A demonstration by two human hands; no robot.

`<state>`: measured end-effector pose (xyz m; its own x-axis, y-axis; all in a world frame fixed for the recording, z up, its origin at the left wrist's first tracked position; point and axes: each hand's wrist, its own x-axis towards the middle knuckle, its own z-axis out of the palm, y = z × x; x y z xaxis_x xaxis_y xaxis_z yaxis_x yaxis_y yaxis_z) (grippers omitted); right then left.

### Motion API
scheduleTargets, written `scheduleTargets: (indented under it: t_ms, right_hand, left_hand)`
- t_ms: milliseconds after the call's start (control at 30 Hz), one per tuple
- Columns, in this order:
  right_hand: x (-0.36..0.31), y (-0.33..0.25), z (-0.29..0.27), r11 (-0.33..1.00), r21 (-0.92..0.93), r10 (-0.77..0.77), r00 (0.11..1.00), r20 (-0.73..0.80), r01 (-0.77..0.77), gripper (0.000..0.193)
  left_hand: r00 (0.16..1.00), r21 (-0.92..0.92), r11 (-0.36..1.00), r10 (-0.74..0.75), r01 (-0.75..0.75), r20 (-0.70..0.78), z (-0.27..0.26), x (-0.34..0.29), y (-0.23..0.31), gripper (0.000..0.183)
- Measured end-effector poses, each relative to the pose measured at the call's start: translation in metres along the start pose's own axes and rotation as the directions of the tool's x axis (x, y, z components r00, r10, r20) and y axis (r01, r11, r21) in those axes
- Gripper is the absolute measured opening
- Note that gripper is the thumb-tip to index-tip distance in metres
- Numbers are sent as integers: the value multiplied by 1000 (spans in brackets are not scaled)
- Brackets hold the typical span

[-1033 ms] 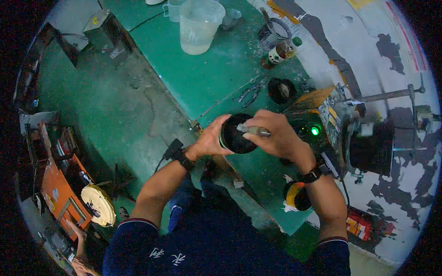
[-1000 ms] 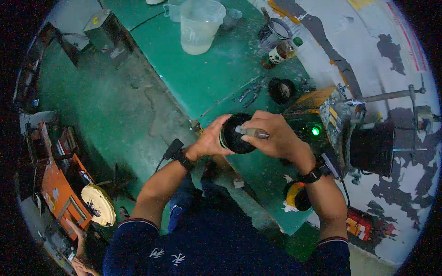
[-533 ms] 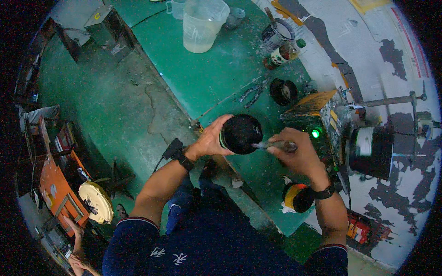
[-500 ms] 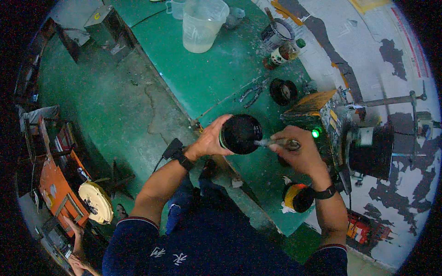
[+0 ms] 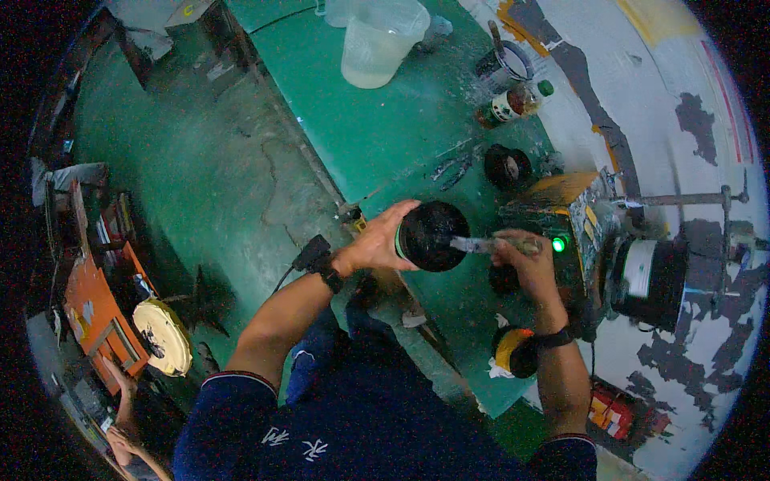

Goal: The recorder is mixing white paint or liquid with a darker substance in a small container using a stir stick.

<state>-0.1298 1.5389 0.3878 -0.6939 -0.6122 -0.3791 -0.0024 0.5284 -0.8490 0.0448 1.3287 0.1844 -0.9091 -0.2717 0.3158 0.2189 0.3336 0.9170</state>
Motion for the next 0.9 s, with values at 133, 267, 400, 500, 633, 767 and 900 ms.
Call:
scheduleTargets:
  t_ms: [133,267,400,500,633,767,900]
  right_hand:
    - [-9,6,19,995,88,56,998,-33,-53,22]
    - [-7,-40,10,999,-18,-46,999,-30,45,20]
    - [-6,-97,19,873,-366,-304,946,111,323,19]
    - [10,-103,33,648,-530,-438,837,329,547,22]
    - [22,-90,32,627,-617,-311,880,360,474,22]
    - [17,-52,4,893,-404,-149,978,147,197,21]
    - [0,-23,7,994,-110,34,997,64,-27,20]
  left_hand:
    - [999,-14,999,-48,48,9,0,-1,3,115]
    - [999,-24,999,-44,45,14,-2,0,3,116]
    - [1000,-19,1000,-14,14,-3,-3,0,1,116]
    - [1000,-4,1000,6,-6,-4,-5,2,3,116]
    - [1000,-3,1000,0,0,0,-4,2,4,116]
    - [999,10,1000,17,-17,-29,-1,-3,1,116]
    - [1000,-10,1000,7,-7,-16,-1,0,4,115]
